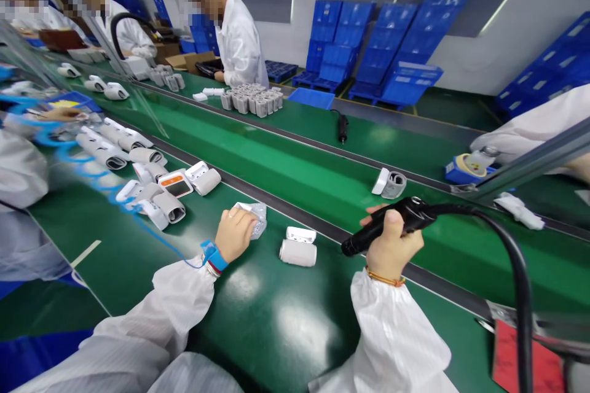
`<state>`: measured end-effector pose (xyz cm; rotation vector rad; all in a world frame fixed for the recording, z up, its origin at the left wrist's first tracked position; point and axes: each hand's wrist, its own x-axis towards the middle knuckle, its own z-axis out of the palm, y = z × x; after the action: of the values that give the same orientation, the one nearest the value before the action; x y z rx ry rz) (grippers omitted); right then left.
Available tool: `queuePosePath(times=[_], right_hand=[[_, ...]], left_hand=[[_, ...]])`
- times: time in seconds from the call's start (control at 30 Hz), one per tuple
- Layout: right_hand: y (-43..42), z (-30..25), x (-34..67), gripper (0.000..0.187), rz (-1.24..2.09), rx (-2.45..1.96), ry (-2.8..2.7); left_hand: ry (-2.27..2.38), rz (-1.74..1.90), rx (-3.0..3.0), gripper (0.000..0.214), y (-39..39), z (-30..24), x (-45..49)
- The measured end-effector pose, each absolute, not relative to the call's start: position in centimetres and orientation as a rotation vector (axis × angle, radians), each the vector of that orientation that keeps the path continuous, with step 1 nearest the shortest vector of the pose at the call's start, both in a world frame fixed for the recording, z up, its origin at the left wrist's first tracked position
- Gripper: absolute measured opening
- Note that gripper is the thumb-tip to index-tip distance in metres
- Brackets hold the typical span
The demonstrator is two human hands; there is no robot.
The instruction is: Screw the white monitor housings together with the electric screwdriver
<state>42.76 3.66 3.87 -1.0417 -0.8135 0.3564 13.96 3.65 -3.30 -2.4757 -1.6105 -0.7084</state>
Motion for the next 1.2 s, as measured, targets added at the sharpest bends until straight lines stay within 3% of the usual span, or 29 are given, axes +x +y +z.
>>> queuePosePath(times=[0.27, 0.57, 1.2], right_hand=[[1.8, 6.3, 42.2, 0.049, 0.492, -1.001, -0.742], [-2.9, 9.6, 37.7, 0.053, 0.983, -0.767, -0.93], [-3.1, 9.1, 36.3, 0.055, 1.014, -0.706, -0.926]], left_hand=[[-0.859, -0.865, -3.031, 0.034, -1.8, -6.2, 20.6], [-0.967, -0.98, -3.061, 0.038, -1.8, -7.7, 20.8], [-1.042, -1.043, -3.09, 0.041, -1.8, -7.6, 20.6]])
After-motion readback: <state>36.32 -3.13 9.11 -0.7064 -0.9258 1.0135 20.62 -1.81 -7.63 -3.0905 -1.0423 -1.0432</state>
